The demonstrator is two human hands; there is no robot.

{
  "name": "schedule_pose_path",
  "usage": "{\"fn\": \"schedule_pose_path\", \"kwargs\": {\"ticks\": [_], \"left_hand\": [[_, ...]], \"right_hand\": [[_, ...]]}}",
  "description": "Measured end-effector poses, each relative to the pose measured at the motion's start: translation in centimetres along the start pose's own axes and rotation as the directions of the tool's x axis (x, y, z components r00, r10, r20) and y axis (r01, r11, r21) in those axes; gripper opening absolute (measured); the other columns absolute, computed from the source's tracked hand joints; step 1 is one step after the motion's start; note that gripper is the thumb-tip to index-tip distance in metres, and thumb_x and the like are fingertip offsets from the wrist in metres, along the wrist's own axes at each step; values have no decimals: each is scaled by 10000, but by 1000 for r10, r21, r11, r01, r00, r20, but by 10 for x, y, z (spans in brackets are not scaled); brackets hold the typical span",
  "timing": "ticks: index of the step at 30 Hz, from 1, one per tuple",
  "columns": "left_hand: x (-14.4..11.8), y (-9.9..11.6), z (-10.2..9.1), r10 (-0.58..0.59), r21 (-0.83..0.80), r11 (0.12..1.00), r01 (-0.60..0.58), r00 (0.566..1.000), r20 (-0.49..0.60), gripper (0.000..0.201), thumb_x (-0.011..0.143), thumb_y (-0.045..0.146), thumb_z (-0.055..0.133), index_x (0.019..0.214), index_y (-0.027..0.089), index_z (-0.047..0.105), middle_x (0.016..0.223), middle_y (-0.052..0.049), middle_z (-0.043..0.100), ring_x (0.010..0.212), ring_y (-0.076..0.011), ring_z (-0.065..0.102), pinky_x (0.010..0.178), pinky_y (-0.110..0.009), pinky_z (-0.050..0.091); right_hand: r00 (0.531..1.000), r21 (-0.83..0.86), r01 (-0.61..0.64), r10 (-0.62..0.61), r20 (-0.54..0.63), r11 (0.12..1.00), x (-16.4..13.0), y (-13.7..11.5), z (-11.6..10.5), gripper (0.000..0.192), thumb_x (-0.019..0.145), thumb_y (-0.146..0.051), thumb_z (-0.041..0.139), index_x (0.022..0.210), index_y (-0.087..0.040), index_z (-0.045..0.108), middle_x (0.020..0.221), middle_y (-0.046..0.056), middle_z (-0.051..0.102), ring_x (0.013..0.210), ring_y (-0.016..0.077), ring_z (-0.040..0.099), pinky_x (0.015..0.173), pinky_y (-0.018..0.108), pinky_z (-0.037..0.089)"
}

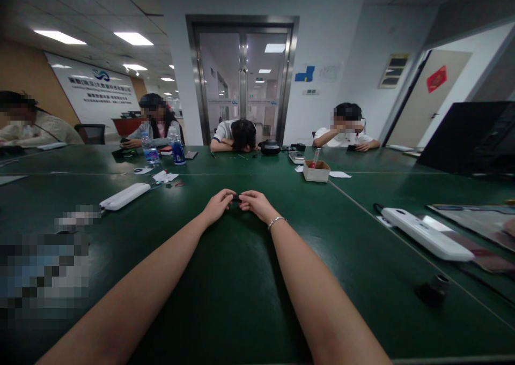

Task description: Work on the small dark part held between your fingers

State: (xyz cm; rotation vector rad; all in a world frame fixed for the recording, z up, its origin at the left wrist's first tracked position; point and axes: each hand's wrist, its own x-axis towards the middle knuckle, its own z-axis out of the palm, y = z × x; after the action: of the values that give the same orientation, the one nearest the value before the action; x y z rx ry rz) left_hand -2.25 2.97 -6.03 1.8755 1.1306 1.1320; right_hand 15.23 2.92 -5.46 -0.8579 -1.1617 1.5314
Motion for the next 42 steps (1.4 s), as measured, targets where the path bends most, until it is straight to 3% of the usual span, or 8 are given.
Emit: {"fn": "schedule_pose_path", "kwargs": {"ticks": [13,19,25,30,37,42], "left_hand": [[1,-2,0,4,-24,1000,-4,999,-36,243,829,307,474,1012,189,582,890,-27,593,596,-94,532,594,-244,445],[1,-5,0,13,-9,1000,-13,1000,-23,266,860,356,427,1016,194,570,738,-2,576,578,-104,522,581,-239,430],[2,-3,0,-25,-16,1000,25,999,-30,240,842,299,441,1012,199,576,765,4,568,577,-92,513,583,-228,428],[0,0,-1,-30,-4,1000,30,999,-28,298,876,382,376,995,200,580,698,6,545,569,-102,501,554,-225,408],[1,-2,-2,-42,-4,999,42,998,-48,246,826,264,421,1004,202,580,734,3,564,586,-104,516,569,-225,420],[-1,-1,-2,-14,20,1000,15,999,-42,307,879,388,367,983,194,580,632,14,544,557,-110,513,553,-227,411]], "right_hand": [[1000,-15,-8,8,-12,1000,-1,0,1,124,770,-77,678,841,-104,580,637,49,626,538,109,609,503,181,513],[1000,-4,-3,3,-10,1000,0,0,1,123,768,-66,672,836,-106,577,650,49,625,543,109,612,504,180,515],[1000,3,1,-1,3,1000,0,0,0,172,733,-110,728,828,-107,584,662,47,618,550,111,607,495,190,512],[1000,-5,2,-2,-4,1000,1,1,0,174,734,-114,729,827,-113,583,656,40,614,547,116,606,484,200,516],[1000,-5,-2,2,-13,1000,2,1,-1,165,740,-113,727,828,-110,587,666,49,617,548,118,610,486,200,517],[1000,-2,1,-1,-8,1000,1,1,-1,168,738,-107,726,830,-109,586,657,47,618,549,117,610,488,197,517]]}}
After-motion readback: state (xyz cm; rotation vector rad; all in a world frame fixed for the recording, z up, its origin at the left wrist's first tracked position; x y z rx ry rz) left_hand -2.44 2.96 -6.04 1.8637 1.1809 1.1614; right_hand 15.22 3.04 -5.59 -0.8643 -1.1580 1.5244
